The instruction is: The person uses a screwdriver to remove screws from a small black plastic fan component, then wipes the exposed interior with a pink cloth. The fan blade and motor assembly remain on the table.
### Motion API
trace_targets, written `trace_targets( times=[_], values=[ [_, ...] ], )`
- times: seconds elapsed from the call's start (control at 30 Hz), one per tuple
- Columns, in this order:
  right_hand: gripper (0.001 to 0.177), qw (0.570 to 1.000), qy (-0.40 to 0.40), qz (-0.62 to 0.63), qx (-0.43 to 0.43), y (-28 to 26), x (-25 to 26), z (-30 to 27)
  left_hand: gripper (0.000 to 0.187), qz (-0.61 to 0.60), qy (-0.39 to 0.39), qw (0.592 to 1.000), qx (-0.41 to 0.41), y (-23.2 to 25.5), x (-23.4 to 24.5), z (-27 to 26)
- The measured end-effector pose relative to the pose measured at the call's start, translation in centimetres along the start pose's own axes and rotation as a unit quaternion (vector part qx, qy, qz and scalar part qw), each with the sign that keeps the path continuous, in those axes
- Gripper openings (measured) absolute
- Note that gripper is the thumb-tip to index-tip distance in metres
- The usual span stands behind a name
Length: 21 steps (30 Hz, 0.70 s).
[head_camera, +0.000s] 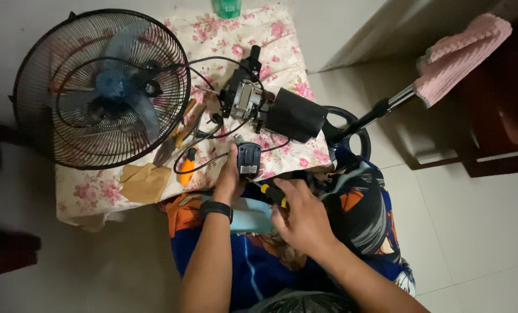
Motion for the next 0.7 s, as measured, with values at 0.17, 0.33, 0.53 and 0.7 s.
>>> trace_targets(
  times=[0.17,0.33,0.53,0.7],
  values=[
    [0.037,0.999,0.014,0.011,-0.044,1.1,0.1,0.4,0.065,0.012,0.022,1.0,0.007,-0.7,1.0,0.3],
    [0.042,0.998,-0.016,0.026,-0.048,1.4,0.0,0.0,0.066,0.003,0.015,1.0,0.024,-1.0,0.7,0.6],
    [0.037,0.993,-0.037,0.032,-0.109,3.2,-0.1,-0.3,0.07,0.049,0.039,0.998,0.03,-0.7,0.7,-0.2],
    [0.046,0.997,0.006,0.067,-0.027,1.8,1.5,-0.1,0.07,0.05,0.013,0.999,-0.005,0.1,-0.3,-0.5]
  ],
)
Point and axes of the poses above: each hand's wrist, its own z-axis towards the middle knuckle, its own x-axis out of the back of the hand, y = z × x, the point moved 10 cm from there along z, towards the middle knuckle, and after that the axes turned 1 degree about x, right-handed, at the moved point
